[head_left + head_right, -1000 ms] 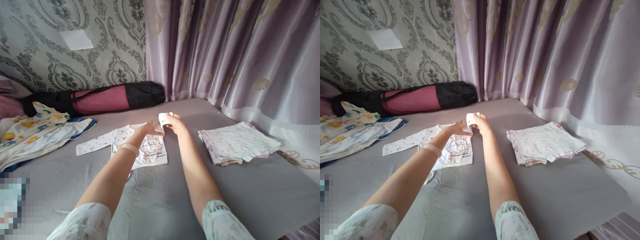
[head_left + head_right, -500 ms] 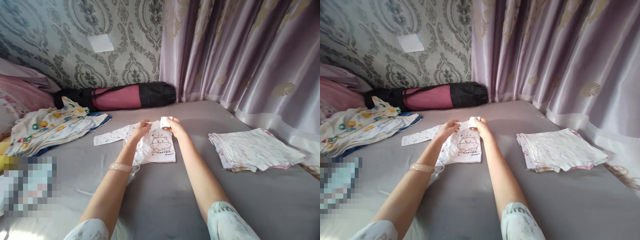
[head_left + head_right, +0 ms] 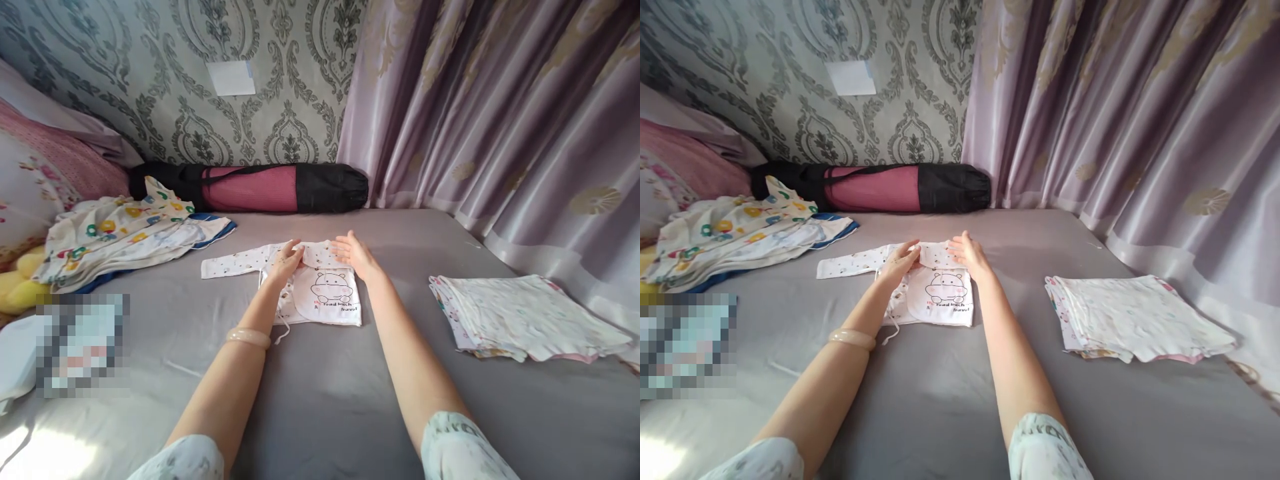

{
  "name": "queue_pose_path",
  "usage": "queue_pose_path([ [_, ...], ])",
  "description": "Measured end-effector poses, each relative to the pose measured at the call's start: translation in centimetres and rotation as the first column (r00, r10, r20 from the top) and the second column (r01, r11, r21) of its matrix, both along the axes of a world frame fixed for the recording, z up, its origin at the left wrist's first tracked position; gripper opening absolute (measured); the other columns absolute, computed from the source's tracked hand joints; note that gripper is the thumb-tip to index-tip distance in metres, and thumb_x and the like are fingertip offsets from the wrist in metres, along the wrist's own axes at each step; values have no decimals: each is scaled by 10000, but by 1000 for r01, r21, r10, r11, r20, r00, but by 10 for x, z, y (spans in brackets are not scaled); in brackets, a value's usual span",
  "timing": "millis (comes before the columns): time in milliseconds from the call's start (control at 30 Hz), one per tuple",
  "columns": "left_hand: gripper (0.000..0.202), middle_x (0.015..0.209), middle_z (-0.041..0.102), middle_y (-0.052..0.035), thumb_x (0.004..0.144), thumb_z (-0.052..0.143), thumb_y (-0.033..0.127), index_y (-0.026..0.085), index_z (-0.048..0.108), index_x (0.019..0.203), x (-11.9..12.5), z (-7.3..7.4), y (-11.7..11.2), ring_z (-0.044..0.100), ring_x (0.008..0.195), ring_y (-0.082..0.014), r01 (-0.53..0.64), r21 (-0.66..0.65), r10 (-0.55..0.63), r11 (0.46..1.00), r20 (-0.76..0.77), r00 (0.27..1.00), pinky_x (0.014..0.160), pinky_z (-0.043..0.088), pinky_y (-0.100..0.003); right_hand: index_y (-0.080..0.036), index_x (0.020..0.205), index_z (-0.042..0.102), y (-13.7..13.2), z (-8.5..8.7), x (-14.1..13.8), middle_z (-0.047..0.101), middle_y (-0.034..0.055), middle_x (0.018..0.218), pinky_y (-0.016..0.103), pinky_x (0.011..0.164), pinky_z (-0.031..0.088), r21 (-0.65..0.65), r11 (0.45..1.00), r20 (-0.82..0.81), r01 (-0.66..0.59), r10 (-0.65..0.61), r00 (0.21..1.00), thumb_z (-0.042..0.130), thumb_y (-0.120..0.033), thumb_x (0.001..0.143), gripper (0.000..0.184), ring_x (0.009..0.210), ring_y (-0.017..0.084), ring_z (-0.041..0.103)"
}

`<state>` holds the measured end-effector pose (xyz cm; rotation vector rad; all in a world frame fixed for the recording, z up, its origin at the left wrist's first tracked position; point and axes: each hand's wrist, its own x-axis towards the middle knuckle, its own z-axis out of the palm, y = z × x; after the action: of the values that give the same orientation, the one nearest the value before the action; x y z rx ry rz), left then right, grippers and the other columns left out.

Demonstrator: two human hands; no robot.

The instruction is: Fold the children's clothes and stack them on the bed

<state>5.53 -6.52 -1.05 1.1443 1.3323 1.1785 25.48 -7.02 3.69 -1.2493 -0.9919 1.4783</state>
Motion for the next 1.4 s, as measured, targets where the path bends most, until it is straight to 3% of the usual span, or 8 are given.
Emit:
queue_pose_path([
  [167,436,719,587,28,762,682,308,195,656,1183,3,-6,4,550,595,-87,49,72,-48,996,-27,999,615,485,-210,-112,1214,600,7,6,34,646,179,1276,269,774,547,8,970,-79,243,-242,967,205,-470,1041,560,956,175,697],
  [300,339,649,528,42,697,686,257,167,726,1022,6,-6,7,473,514,-71,44,54,-39,998,-88,995,550,437,-208,-121,1181,606,8,4,44,658,167,1258,264,772,544,-2,944,-45,329,-329,943,222,-427,1043,510,938,160,694],
  [467,352,666,597,13,687,651,280,146,734,1001,2,-2,4,503,558,-99,-24,166,42,986,-107,993,548,403,-217,-140,1203,611,10,-8,33,651,149,1272,325,910,507,144,950,286,277,-308,908,279,-354,1028,432,1054,185,662],
  [633,318,669,624,-5,696,626,355,137,737,899,-8,-7,2,536,615,-128,-115,217,144,969,-126,982,577,403,-230,-150,1370,525,0,-16,10,482,130,1474,370,1141,289,261,960,817,-103,-163,553,302,-277,1001,450,1368,212,421],
  [767,306,655,627,-3,690,622,348,145,743,883,-13,-10,2,558,631,-142,-103,194,140,976,-184,973,603,425,-242,-151,1503,350,-12,-23,-8,210,88,1621,485,1202,75,162,920,960,-356,-63,273,266,-246,999,519,1500,216,112],
  [900,304,663,632,-1,686,618,324,169,750,913,-15,-10,1,591,661,-164,-94,173,137,980,-255,957,629,463,-258,-164,1532,293,-16,-32,-13,172,63,1631,540,1190,-22,91,890,991,-447,-38,128,246,-243,1000,539,1508,221,28],
  [1200,330,868,720,-58,748,532,219,183,749,993,-16,-5,-4,655,841,-218,-32,161,110,986,-502,858,861,493,-329,-119,1554,214,-12,-40,-4,103,71,1640,540,1197,-6,-9,929,994,-369,49,101,182,-384,1010,606,1507,227,45],
  [1400,363,971,734,-89,780,502,199,168,743,1050,-14,-5,-3,666,935,-248,-4,150,90,989,-573,814,914,483,-344,-127,1557,200,-11,-41,-3,74,65,1643,559,1191,-4,-30,933,991,-359,74,110,190,-398,1006,614,1508,235,33],
])
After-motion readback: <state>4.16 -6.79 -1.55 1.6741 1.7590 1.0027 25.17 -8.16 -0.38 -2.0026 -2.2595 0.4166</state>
